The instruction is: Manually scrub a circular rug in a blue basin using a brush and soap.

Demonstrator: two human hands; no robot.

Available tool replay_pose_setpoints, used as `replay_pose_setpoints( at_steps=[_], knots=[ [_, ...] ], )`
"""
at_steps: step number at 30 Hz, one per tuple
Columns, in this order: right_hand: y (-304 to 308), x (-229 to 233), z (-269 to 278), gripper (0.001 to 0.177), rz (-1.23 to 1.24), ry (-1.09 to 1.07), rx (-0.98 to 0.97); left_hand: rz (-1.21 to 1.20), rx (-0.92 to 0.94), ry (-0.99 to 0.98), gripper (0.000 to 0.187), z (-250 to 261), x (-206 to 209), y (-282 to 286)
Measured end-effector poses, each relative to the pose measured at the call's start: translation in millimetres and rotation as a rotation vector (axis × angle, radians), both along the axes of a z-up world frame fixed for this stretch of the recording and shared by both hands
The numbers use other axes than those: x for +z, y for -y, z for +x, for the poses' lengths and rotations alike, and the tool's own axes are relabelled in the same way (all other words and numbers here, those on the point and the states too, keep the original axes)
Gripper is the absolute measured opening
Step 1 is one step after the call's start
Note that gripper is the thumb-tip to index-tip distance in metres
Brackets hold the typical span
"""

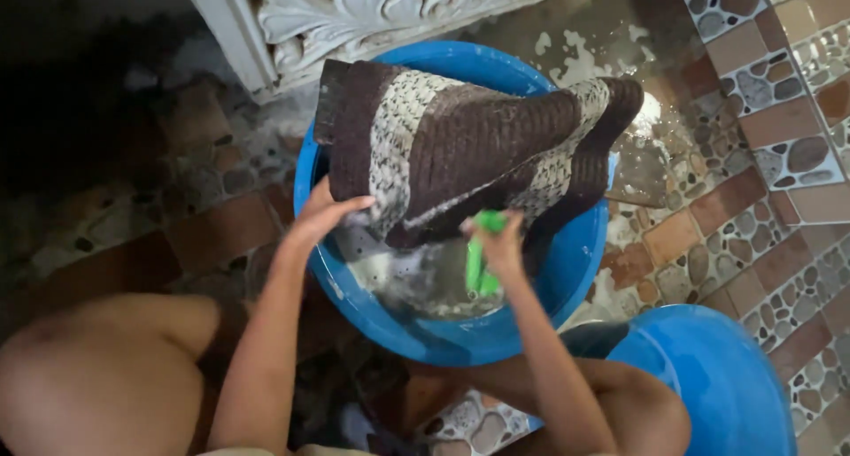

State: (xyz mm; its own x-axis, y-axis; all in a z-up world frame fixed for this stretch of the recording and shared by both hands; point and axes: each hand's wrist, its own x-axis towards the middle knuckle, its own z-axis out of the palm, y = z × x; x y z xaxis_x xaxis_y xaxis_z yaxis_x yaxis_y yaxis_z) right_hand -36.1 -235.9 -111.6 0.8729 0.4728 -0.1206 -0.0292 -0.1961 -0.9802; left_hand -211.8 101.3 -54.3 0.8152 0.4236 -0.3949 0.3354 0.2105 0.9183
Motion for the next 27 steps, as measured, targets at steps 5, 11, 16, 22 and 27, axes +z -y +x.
replay_pose_setpoints(
  at_steps=[5, 11, 16, 22, 27],
  knots=[
    [-8.2, -16.2, -60.6, 0.073, -0.748, 0.139, 0.045, 0.473, -0.039, -0.321, 0.114, -9.5, 85.8, 9.4],
    [34.6, -178.8, -33.3, 0.055, -1.26, 0.322, 0.254, 1.562, -0.202, -0.004, 0.089, 32.2, 86.9, 109.1],
    [65.2, -199.5, -28.7, 0.043, -1.275, 0.188, 0.303, 1.707, -0.482, 0.179, 0.101, 79.6, 38.6, 141.7],
    [49.4, -87.9, -39.5, 0.047, -0.619, 0.239, -0.509, 1.41, -0.635, 0.208, 0.104, 91.1, -16.7, 132.4],
    [35.5, -0.5, -24.4, 0.044, -0.381, -0.334, -0.887, 1.477, -0.707, 0.355, 0.102, 50.8, -31.4, 154.7]
  ],
)
